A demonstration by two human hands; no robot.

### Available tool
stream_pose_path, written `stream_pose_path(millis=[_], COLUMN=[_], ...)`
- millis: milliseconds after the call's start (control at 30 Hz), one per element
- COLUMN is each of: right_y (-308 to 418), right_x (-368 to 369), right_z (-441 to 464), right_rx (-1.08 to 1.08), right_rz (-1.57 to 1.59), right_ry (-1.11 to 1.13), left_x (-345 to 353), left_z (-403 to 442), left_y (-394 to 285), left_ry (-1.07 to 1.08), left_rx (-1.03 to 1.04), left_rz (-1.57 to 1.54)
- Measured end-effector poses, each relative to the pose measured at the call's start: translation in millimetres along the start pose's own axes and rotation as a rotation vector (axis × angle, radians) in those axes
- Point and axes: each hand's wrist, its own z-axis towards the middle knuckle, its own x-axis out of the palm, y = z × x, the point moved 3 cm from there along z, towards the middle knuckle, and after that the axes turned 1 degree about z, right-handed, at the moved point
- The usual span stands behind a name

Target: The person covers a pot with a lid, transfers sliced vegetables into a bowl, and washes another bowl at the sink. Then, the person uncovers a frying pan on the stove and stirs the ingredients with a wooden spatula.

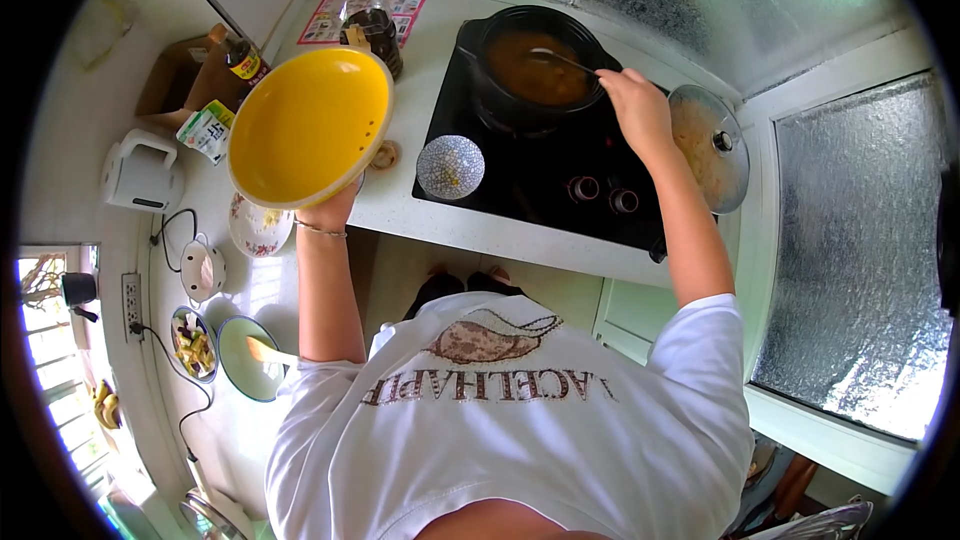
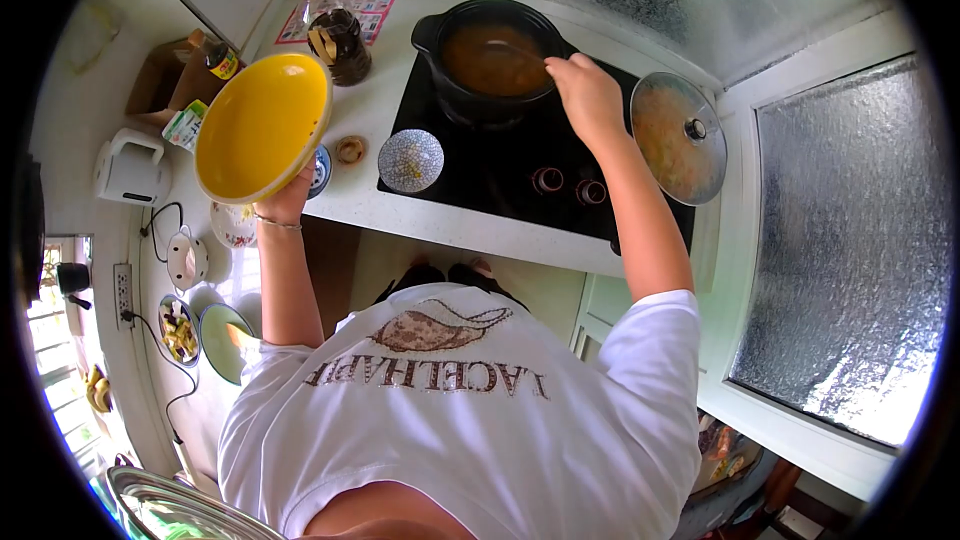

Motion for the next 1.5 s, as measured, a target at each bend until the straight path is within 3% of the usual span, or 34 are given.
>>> stream_pose_path(millis=[333, 667, 800, 900, 933, 1000, 1100, 1167, 1500], right_y=[-9, -21, -34, -45, -46, -51, -60, -63, -70], right_x=[-33, -15, 1, 11, 12, 22, 31, 36, 52], right_z=[-10, -24, -25, -27, -27, -26, -25, -25, -22], right_rx=[0.189, 0.119, 0.223, 0.661, 0.663, 0.755, 0.833, 0.834, 0.915], right_rz=[0.180, 0.184, 0.263, 0.793, 0.793, 1.098, 1.106, 1.072, 1.086], right_ry=[-0.196, -0.324, -0.279, -0.173, -0.172, -0.132, -0.066, -0.038, 0.003], left_x=[10, 15, 13, 10, 9, 17, 27, 13, 13], left_z=[0, 6, 8, 5, 4, 1, -5, -5, -9], left_y=[5, 18, 21, 20, 21, 23, 23, 16, 9], left_ry=[0.060, 0.089, 0.146, 0.153, 0.149, 0.149, 0.001, 0.162, 0.149], left_rx=[-0.014, -0.059, -0.120, -0.134, -0.141, -0.146, -0.030, -0.119, -0.106], left_rz=[0.015, 0.105, 0.006, 0.014, -0.015, -0.043, 0.050, -0.007, -0.018])
